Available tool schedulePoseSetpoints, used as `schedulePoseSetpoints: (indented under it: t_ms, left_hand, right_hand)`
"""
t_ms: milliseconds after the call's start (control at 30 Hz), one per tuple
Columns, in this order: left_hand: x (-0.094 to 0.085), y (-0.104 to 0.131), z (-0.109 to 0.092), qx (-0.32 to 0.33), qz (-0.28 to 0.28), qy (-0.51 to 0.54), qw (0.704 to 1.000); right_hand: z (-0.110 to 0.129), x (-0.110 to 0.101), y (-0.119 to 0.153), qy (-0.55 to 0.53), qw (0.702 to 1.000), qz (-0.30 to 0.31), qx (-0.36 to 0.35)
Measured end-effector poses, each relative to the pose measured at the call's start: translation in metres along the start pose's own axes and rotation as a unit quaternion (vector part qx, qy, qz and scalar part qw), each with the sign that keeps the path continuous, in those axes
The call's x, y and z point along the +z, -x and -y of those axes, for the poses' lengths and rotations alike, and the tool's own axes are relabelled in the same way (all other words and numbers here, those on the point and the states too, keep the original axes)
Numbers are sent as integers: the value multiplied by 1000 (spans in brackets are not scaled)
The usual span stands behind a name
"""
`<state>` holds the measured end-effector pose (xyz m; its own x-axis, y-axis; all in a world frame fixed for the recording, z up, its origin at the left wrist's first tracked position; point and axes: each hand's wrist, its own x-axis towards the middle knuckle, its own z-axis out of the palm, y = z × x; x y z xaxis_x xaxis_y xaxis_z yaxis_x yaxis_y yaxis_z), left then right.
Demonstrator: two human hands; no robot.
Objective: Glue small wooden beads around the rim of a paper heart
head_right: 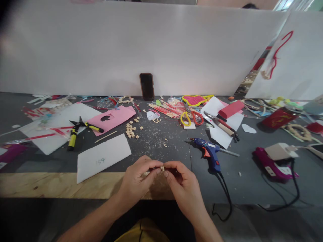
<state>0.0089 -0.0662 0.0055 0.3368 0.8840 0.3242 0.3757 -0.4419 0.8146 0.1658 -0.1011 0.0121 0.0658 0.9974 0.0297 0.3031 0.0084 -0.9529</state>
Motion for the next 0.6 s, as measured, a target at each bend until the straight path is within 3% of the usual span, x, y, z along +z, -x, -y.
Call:
schedulePoseSetpoints:
  t_ms: [133, 600]
  left_hand:
    - [-1, 1, -1, -42, -2, 0, 999]
    - [-2, 3, -1, -14, -13, 30, 999]
  right_hand:
    - [3, 1, 0, 12, 1000, -7, -11]
    - [-1, 3, 2, 4, 999, -24, -45]
